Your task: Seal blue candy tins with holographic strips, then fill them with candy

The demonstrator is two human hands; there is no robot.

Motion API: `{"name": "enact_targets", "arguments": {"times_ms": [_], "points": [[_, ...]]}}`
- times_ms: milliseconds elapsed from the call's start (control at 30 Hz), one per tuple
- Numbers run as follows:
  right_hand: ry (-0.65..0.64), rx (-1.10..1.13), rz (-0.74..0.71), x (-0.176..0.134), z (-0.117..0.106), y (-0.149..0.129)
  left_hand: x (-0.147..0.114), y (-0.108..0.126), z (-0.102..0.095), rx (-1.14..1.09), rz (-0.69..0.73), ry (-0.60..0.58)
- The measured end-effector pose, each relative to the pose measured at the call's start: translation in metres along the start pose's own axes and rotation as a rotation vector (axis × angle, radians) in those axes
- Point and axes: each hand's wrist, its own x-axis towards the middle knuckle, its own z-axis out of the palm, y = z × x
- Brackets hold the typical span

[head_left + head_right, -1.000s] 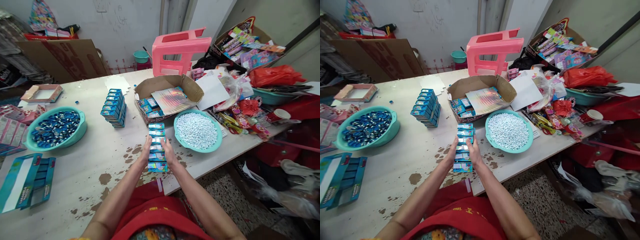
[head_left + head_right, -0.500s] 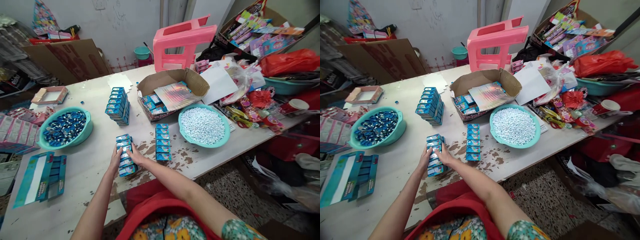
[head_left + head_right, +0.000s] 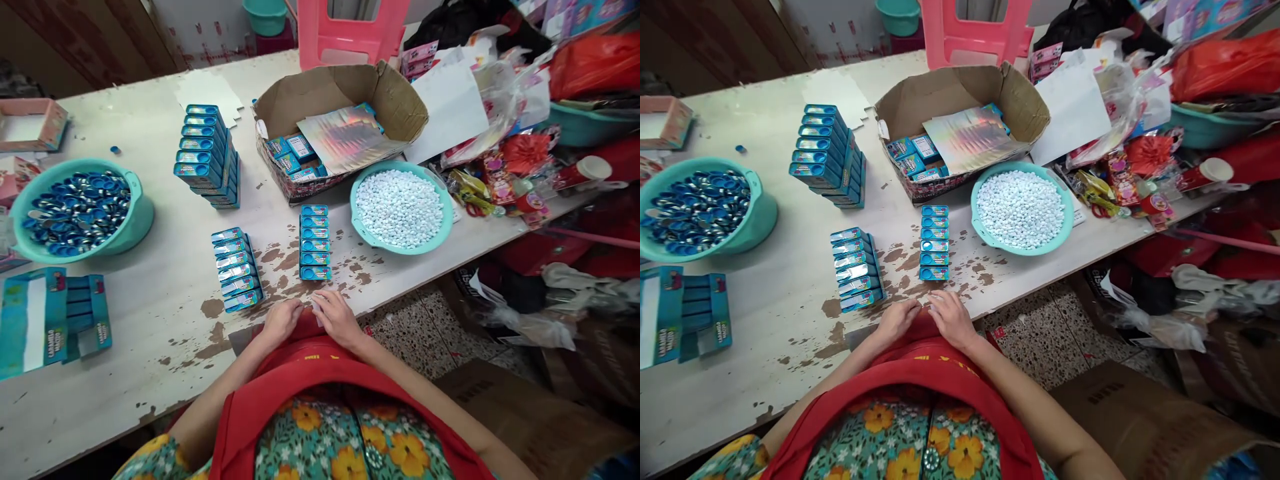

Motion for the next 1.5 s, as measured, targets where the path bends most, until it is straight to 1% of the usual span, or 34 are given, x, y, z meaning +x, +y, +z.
{"name": "enact_targets", "arguments": {"times_ms": [67, 133, 233, 367, 467, 533, 600, 733, 833, 933, 1000, 1067, 1133, 1167, 1233, 1333, 1433, 1500], "points": [[-0.078, -0.137, -0.083, -0.006, 0.015, 0.003, 0.005, -0.004, 0.001, -0.008, -0.014, 0.004], [-0.125, -0.219, -0.14, -0.012, 0.022, 0.007, 0.008, -0.005, 0.002, -0.02, -0.036, 0.005], [-0.138, -0.266, -0.195, -0.02, 0.021, 0.012, 0.01, -0.005, 0.005, -0.035, -0.055, 0.031], [-0.175, -0.241, -0.268, -0.025, 0.015, 0.012, 0.012, -0.01, 0.01, -0.081, -0.057, 0.064], [-0.136, -0.213, -0.229, -0.021, 0.017, 0.009, 0.014, -0.013, 0.01, -0.112, -0.022, 0.056], [-0.107, -0.218, -0.171, -0.017, 0.022, 0.007, 0.014, -0.014, 0.01, -0.119, -0.009, 0.058], [-0.106, -0.232, -0.137, -0.015, 0.028, 0.006, 0.013, -0.013, 0.009, -0.127, -0.005, 0.053], [-0.13, -0.244, -0.155, -0.018, 0.035, 0.009, 0.014, -0.014, 0.01, -0.138, -0.034, 0.041], [-0.134, -0.252, -0.2, -0.024, 0.031, 0.011, 0.017, -0.015, 0.011, -0.118, -0.053, 0.042], [-0.11, -0.241, -0.224, -0.026, 0.027, 0.011, 0.02, -0.016, 0.012, -0.098, -0.036, 0.03], [-0.078, -0.233, -0.193, -0.023, 0.027, 0.01, 0.02, -0.016, 0.012, -0.092, -0.025, 0.014], [-0.051, -0.245, -0.128, -0.017, 0.03, 0.009, 0.02, -0.017, 0.011, -0.088, -0.014, 0.006], [-0.042, -0.289, -0.078, -0.013, 0.034, 0.008, 0.02, -0.017, 0.011, -0.083, 0.0, 0.011], [-0.042, -0.316, -0.076, -0.011, 0.036, 0.008, 0.02, -0.017, 0.011, -0.083, 0.004, 0.014], [-0.042, -0.363, -0.122, -0.012, 0.039, 0.011, 0.02, -0.017, 0.011, -0.088, -0.002, 0.015], [-0.059, -0.399, -0.246, -0.02, 0.041, 0.02, 0.021, -0.017, 0.011, -0.09, -0.051, 0.02], [-0.083, -0.362, -0.334, -0.03, 0.038, 0.029, 0.023, -0.017, 0.01, -0.09, -0.078, 0.029], [-0.071, -0.301, -0.334, -0.032, 0.035, 0.03, 0.024, -0.017, 0.009, -0.093, -0.07, 0.022]]}}
